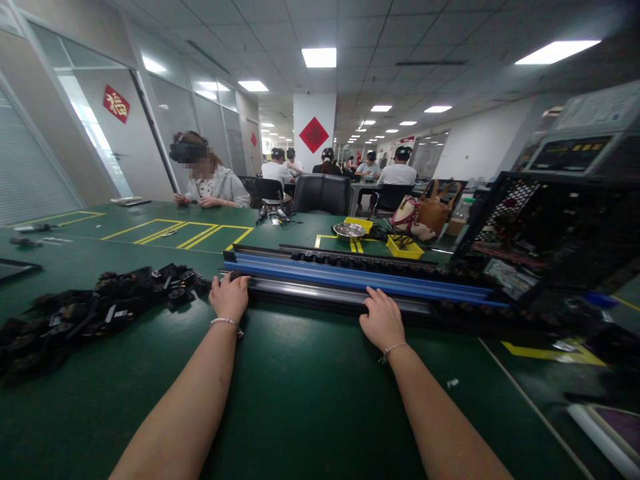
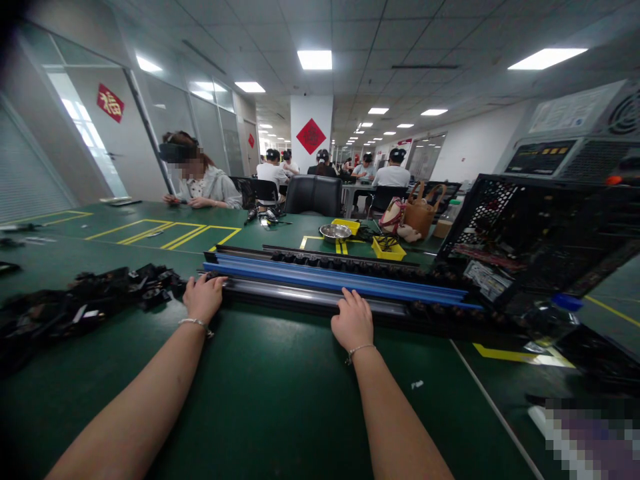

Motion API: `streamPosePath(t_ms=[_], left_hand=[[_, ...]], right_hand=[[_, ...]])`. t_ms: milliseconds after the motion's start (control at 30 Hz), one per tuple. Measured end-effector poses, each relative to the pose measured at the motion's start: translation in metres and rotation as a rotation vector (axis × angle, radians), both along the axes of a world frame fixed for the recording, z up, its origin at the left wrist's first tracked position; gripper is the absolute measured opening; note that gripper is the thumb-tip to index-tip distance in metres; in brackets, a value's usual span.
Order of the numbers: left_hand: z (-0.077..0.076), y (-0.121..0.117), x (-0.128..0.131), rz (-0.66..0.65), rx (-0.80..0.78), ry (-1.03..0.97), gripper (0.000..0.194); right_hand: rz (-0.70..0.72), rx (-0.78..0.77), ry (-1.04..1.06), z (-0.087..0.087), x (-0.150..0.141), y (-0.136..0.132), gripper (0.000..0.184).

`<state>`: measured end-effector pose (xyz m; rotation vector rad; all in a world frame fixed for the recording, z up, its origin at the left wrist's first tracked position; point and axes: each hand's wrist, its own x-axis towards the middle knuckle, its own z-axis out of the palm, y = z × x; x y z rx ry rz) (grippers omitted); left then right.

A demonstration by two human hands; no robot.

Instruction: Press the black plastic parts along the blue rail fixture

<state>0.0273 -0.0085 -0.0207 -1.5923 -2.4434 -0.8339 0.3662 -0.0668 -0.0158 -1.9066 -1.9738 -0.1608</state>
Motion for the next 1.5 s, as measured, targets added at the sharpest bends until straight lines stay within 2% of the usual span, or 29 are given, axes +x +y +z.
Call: streamPosePath(t_ms=[133, 500, 1167, 1500], left_hand=[[-0.001, 0.001, 0.000, 0.000, 0.028, 0.003, 0.042], [0.002, 0.001, -0.001, 0.023, -0.018, -0.064, 0.044], [0.001, 0.008, -0.036, 0.038, -0.030, -0.060, 0.044], [0.007, 0.007, -0.043, 0.008, -0.070, -0.032, 0.045]], right_hand=[[-0.009, -0.005, -0.012, 0.000, 0.000, 0.000, 0.030], [0.003, -0.007, -0.007, 0.003, -0.001, -0.001, 0.031], [-0.003, 0.002, -0.011, 0.001, 0.000, -0.001, 0.030], [-0.008, -0.002, -0.032, 0.001, -0.001, -0.001, 0.031]])
